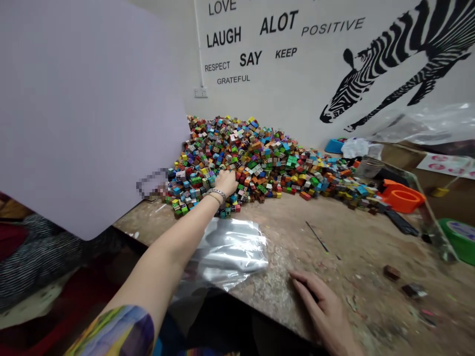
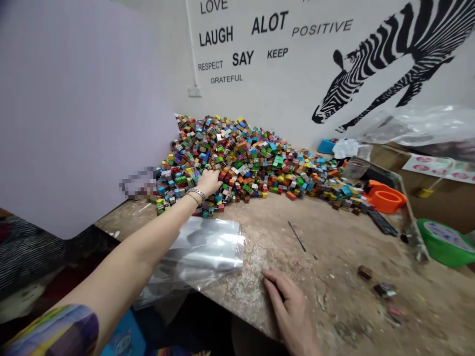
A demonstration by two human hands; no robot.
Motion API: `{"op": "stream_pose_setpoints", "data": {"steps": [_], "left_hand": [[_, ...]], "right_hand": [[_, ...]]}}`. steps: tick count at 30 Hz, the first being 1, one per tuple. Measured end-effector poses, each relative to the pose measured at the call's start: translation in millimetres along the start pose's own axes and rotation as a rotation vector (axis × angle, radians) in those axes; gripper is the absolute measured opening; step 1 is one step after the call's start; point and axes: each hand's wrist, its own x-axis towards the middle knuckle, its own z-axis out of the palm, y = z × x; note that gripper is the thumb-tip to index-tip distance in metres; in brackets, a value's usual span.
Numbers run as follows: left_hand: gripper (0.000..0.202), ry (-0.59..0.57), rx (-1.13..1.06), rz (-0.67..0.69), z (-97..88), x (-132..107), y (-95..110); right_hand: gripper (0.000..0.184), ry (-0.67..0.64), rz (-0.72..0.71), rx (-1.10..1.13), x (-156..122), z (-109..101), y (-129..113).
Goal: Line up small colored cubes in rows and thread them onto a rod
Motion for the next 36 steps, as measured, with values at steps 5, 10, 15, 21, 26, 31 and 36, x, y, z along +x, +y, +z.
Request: {"op": "stream_pose_setpoints", "data": {"steps": [5, 10, 15, 21, 26, 31, 36], "left_hand": [[0.032, 0.014, 0.107, 0.047, 6.8, 7, 3], [0.038, -0.052, 0.175, 0.089, 6.4, 17, -5], [0.039, -0.051, 0.204, 0.066, 10.0, 22, -6], [0.046, 0.011, 0.182, 0.074, 17.3, 25, 1], [0.045, 0.018, 0.156, 0.077, 19.2, 27, 4], [0.046, 0.004, 0.160, 0.088, 20.2, 27, 4], [0.038, -0.031, 0.178, 0.160, 21.2, 28, 5]], "right_hand": [[0.040, 0.021, -0.044, -0.004, -2, 2, 2], [0.037, 0.017, -0.091, -0.012, 0, -2, -8], [0.030, 0.016, -0.133, -0.035, -1, -4, -10], [0.028, 0.038, -0.185, -0.061, 1, -4, -12], [0.029, 0.038, -0.188, -0.073, 3, -4, -13], [0.025, 0.049, -0.195, -0.061, 2, -4, -13], [0.024, 0.054, -0.196, -0.054, 3, -4, -14]]}}
